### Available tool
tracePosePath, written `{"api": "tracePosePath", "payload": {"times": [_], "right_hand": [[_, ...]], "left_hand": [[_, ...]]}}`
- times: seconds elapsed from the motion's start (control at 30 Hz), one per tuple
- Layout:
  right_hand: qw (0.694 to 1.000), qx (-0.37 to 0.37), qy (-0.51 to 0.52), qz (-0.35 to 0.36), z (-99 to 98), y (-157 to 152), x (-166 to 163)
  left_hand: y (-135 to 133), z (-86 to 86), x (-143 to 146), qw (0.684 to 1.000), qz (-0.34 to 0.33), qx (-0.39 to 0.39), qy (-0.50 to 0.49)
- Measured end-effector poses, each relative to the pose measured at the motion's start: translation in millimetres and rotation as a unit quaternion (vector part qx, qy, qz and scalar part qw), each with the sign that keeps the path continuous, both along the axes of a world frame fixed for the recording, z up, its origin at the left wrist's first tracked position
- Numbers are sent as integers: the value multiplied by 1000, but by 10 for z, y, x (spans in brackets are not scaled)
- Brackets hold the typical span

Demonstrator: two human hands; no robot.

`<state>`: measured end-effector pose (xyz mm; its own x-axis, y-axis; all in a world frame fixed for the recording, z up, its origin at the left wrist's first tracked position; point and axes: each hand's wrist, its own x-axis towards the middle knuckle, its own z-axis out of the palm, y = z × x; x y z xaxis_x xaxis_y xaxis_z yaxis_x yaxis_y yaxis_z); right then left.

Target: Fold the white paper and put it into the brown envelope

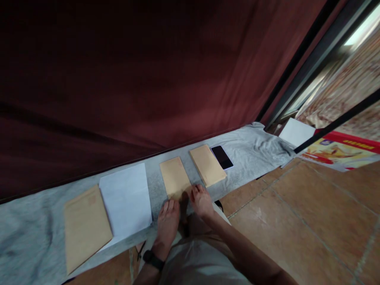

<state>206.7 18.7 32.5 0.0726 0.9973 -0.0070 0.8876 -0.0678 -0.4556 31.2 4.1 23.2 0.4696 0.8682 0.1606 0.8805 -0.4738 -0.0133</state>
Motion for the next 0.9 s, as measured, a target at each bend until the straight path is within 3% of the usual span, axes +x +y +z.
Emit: {"api": "tracePosePath", "payload": {"times": [0.23, 0.53, 0.77, 0.9], "right_hand": [[986, -20, 156, -58, -101, 200, 60], [937, 16, 342, -74, -172, 282, 28], [868, 61, 492, -41, 60, 227, -50], [775, 7, 628, -71, 168, 223, -49]], "left_hand": [[32, -84, -43, 999, -5, 31, 14], [196, 43, 159, 999, 36, 41, -5], [224, 162, 305, 999, 35, 18, -34], [226, 447, 248, 993, 78, -1, -83]]}}
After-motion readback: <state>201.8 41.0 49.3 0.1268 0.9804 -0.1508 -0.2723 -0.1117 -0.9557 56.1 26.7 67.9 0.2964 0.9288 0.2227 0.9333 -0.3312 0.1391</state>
